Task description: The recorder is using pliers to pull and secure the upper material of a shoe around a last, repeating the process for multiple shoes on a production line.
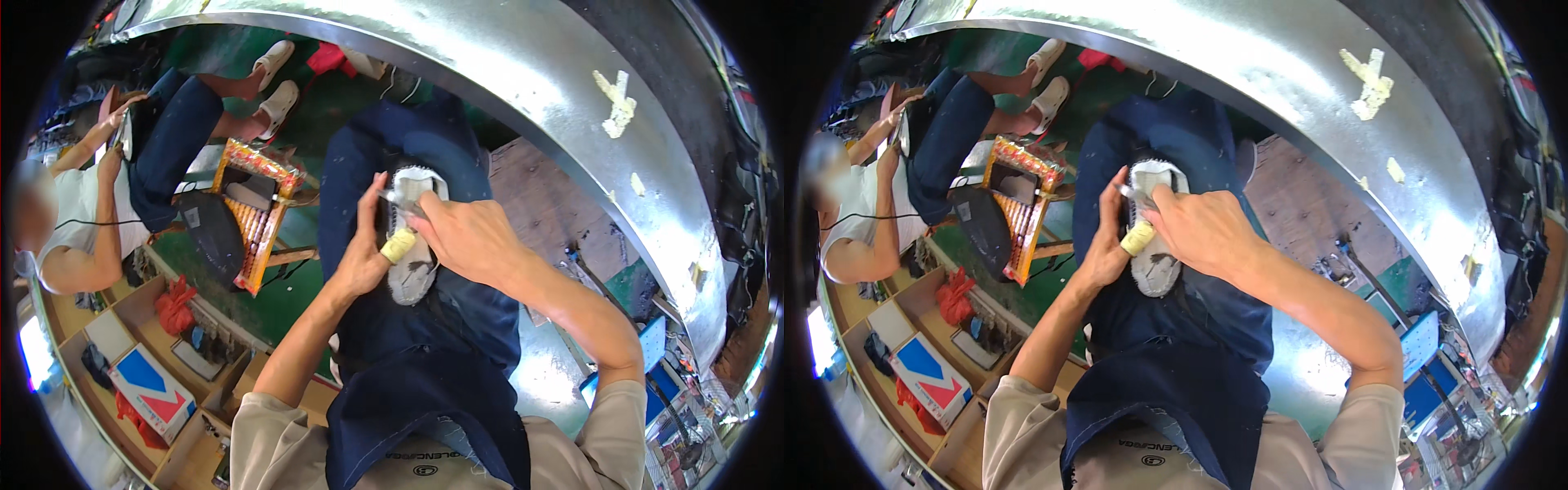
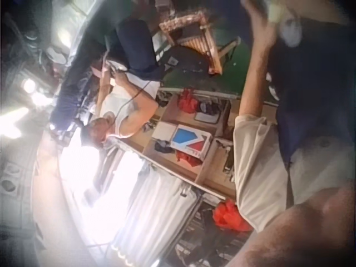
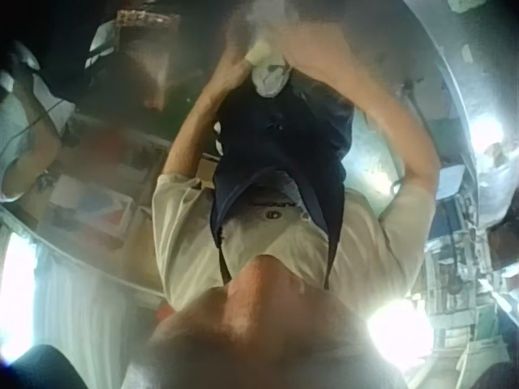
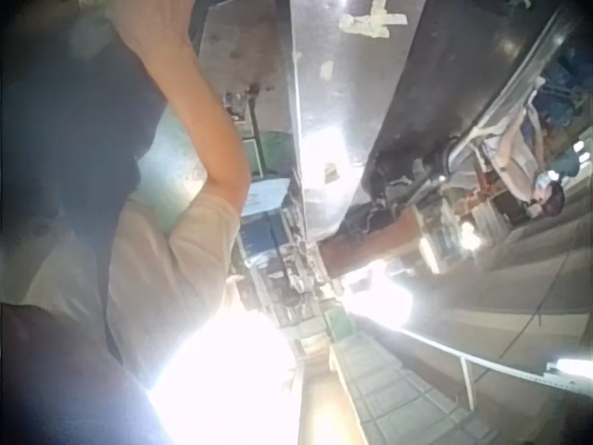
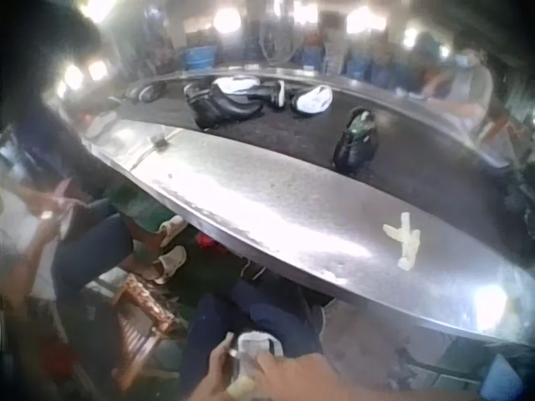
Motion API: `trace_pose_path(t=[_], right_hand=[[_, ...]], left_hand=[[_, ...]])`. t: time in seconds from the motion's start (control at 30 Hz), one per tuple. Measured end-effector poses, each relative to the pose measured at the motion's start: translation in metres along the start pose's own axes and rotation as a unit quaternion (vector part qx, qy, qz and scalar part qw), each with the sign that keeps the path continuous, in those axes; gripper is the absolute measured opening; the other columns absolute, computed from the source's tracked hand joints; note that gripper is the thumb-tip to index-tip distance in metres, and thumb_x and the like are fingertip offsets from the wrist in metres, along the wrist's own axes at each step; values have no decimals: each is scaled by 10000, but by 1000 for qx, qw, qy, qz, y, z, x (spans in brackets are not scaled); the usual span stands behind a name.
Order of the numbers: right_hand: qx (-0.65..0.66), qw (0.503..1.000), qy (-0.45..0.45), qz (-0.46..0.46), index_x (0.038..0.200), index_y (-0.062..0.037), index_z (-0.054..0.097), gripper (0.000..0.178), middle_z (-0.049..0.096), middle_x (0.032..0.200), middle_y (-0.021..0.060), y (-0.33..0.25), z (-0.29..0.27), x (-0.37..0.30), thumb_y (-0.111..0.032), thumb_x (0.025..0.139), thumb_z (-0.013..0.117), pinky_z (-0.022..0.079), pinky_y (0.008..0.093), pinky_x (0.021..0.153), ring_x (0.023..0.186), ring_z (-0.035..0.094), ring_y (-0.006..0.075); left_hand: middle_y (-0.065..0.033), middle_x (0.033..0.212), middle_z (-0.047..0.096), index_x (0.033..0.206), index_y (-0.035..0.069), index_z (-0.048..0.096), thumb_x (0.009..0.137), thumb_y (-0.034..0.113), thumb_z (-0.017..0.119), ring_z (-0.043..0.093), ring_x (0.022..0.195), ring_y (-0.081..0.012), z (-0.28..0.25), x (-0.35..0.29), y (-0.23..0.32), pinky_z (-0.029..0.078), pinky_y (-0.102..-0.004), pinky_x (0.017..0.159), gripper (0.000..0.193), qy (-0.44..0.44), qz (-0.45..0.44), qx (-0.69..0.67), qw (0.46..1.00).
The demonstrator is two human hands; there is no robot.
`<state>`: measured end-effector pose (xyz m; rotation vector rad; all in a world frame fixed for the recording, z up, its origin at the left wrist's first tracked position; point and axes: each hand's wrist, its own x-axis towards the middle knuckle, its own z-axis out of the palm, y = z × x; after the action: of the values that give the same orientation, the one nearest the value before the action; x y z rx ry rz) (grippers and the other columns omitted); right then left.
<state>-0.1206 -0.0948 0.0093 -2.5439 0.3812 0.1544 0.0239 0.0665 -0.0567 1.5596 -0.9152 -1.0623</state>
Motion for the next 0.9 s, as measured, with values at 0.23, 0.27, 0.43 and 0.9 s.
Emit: trace_pose_path(t=[0.23,0.27,0.43,0.9], right_hand=[[398,882,81,238,1046,18,573,336,674,702,120,23,7,-36,-317,1070,569,529,371,583,606,686,238],[419,865,80,263,1066,15,587,325,658,706,92,24,1,-37,-310,1068,580,523,334,598,619,662,185],[522,814,192,166,1080,-6,593,357,625,745,26,-3,-28,-55,-327,996,723,484,250,627,650,585,73],[608,777,78,144,1294,-57,488,596,559,968,1,-32,25,-83,-56,830,862,470,215,712,790,570,76]], left_hand=[[-105,1402,502,1538,138,350,822,198,884,506,1307,-219,-15,42,14,394,-373,1136,895,11,-83,-122,989],[-96,1387,503,1522,134,362,805,187,896,506,1298,-207,-16,36,21,397,-372,1130,895,21,-28,-89,995],[-326,1619,232,1570,158,232,677,167,967,306,1511,-460,-8,12,73,327,-529,1202,1156,38,312,103,944],[-160,1298,673,1435,40,533,1081,614,348,672,1182,-283,35,-9,6,544,-462,1031,700,120,-330,-484,801]])
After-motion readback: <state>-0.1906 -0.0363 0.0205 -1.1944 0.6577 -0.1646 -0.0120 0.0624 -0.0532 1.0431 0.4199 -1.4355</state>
